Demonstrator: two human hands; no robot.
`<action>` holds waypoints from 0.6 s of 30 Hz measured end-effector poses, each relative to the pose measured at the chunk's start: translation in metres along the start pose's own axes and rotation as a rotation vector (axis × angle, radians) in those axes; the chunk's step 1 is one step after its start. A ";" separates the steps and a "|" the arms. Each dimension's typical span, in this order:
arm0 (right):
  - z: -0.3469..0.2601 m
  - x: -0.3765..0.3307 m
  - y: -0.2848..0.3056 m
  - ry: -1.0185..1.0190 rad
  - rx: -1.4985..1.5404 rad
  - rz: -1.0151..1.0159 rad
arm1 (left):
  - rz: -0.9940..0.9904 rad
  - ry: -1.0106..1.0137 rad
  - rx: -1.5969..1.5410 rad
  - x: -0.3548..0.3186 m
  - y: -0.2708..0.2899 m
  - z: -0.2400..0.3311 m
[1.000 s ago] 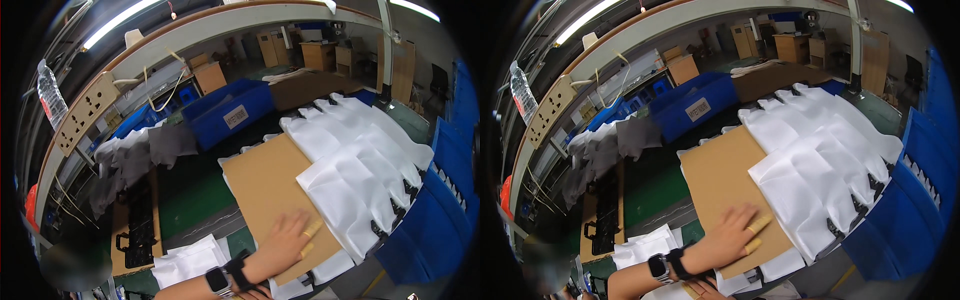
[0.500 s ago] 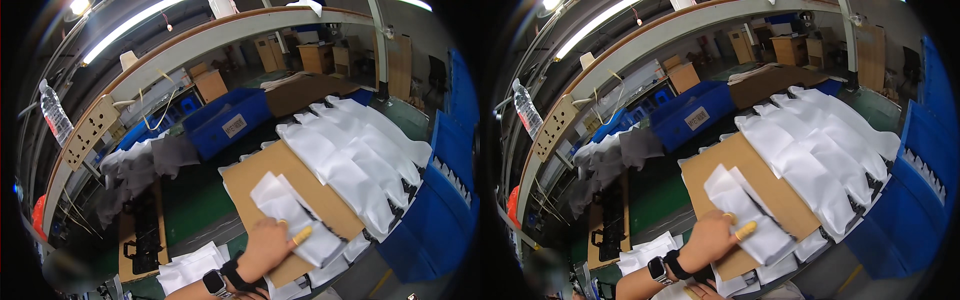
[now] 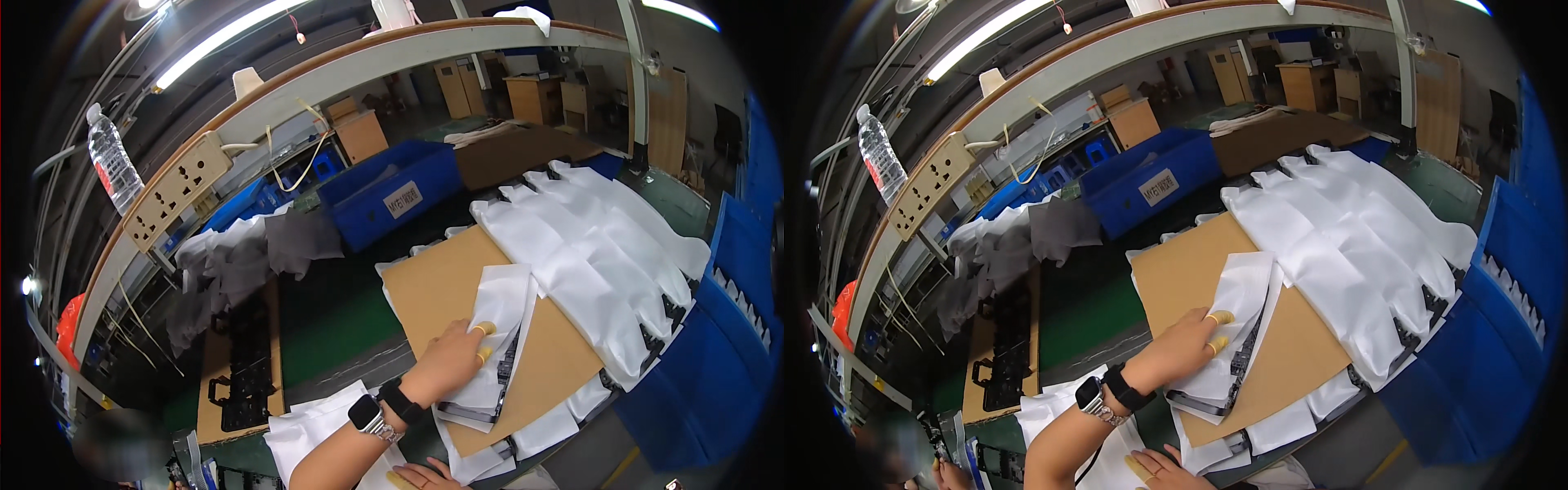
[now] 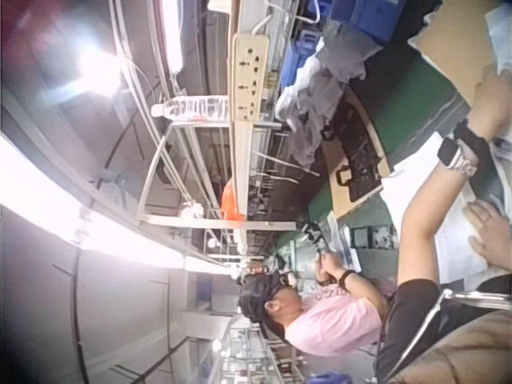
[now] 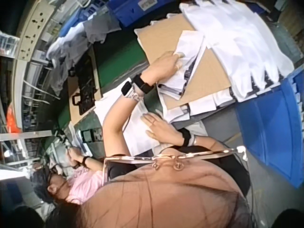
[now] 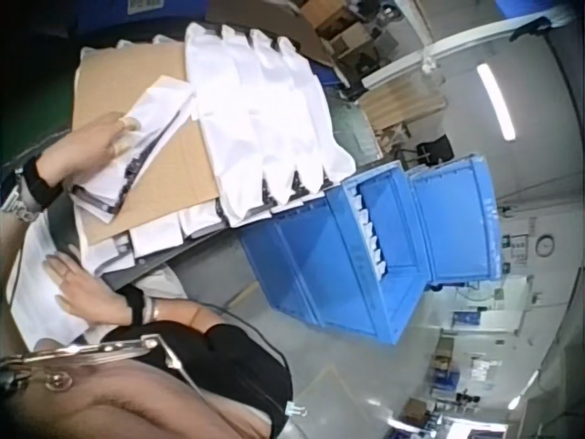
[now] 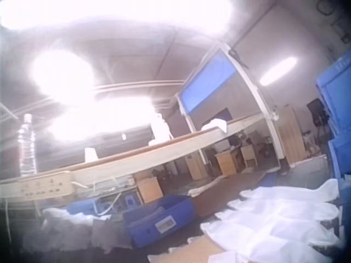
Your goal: Sorting black plastic molded frames and placing them into individual protective bags on an assembly line.
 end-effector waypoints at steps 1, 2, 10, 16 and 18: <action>0.002 -0.001 0.001 -0.010 0.004 0.002 | -0.029 0.054 -0.009 0.001 0.001 0.005; 0.003 -0.002 0.001 -0.014 0.005 0.004 | -0.059 0.109 -0.014 0.000 0.004 0.011; 0.003 -0.001 -0.005 -0.029 -0.072 -0.029 | -0.304 0.291 0.011 -0.023 0.009 0.047; 0.003 -0.002 -0.003 -0.002 -0.037 -0.014 | -0.273 -0.083 0.330 -0.019 0.019 0.025; 0.004 -0.002 -0.004 0.006 -0.046 -0.010 | -0.078 -0.155 0.466 -0.019 0.032 0.026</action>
Point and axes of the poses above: each hand's wrist, its own x-axis towards the middle knuckle, its own y-axis out of the back of the hand, z = x × y, the point moved 8 cm from there along x, towards the middle knuckle, and after that the axes turned 8 degrees about -y, right-handed, at the moved point
